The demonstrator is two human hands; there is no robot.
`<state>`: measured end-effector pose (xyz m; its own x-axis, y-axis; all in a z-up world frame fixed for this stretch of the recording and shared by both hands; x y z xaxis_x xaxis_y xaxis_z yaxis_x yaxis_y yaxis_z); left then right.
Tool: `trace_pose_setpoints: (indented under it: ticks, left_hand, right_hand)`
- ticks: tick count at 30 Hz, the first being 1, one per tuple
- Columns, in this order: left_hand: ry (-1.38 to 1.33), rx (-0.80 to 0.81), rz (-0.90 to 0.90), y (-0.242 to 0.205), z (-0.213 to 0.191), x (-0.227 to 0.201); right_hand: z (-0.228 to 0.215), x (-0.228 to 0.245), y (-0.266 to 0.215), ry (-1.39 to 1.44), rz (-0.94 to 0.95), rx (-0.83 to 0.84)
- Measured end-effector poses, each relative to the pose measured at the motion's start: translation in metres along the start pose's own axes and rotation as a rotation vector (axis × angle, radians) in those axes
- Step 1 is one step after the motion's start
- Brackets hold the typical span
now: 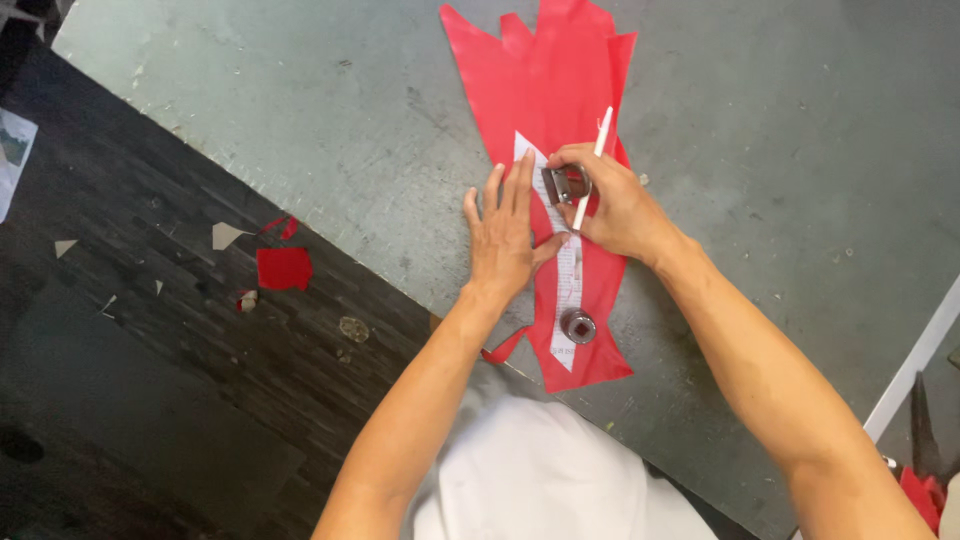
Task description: The person cuts a red fabric piece using shears while following a paper pattern held in place by a weight. They trim the edges, remove the pattern, and then place a new pattern piece onto the fabric, marking it with a white pen.
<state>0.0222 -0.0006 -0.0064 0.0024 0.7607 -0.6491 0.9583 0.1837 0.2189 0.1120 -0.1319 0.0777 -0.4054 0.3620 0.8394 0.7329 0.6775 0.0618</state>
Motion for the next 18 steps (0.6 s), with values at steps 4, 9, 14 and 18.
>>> trace_pose_setpoints:
  ticks: [4, 9, 14, 18]
  left_hand:
    - [-0.020, -0.017, 0.005, 0.001, -0.001, 0.000]
    - [-0.064, -0.020, 0.020, 0.002, -0.004, 0.002]
    - [-0.108, -0.088, 0.050, 0.003, -0.018, 0.016]
    - [-0.055, -0.164, -0.013, 0.004, -0.031, 0.018]
  right_hand:
    - [0.001, 0.016, 0.018, -0.151, 0.095, 0.060]
    - [-0.010, 0.015, -0.001, -0.177, -0.047, -0.037]
    - [-0.081, -0.041, -0.134, -0.377, 0.354, -0.483]
    - [-0.131, -0.099, -0.314, -0.544, 0.595, -0.931]
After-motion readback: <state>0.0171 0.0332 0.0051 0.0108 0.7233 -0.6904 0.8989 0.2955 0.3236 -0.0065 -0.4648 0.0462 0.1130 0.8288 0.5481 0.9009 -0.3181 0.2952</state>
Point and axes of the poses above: each hand's wrist, its own y-axis towards the middle knuckle, its own z-axis out of the palm, x = y × z, the point moved 2 cm from there along y, towards the middle knuckle, and after that the axes turned 3 degrees about -x, right-handed, at the moved point
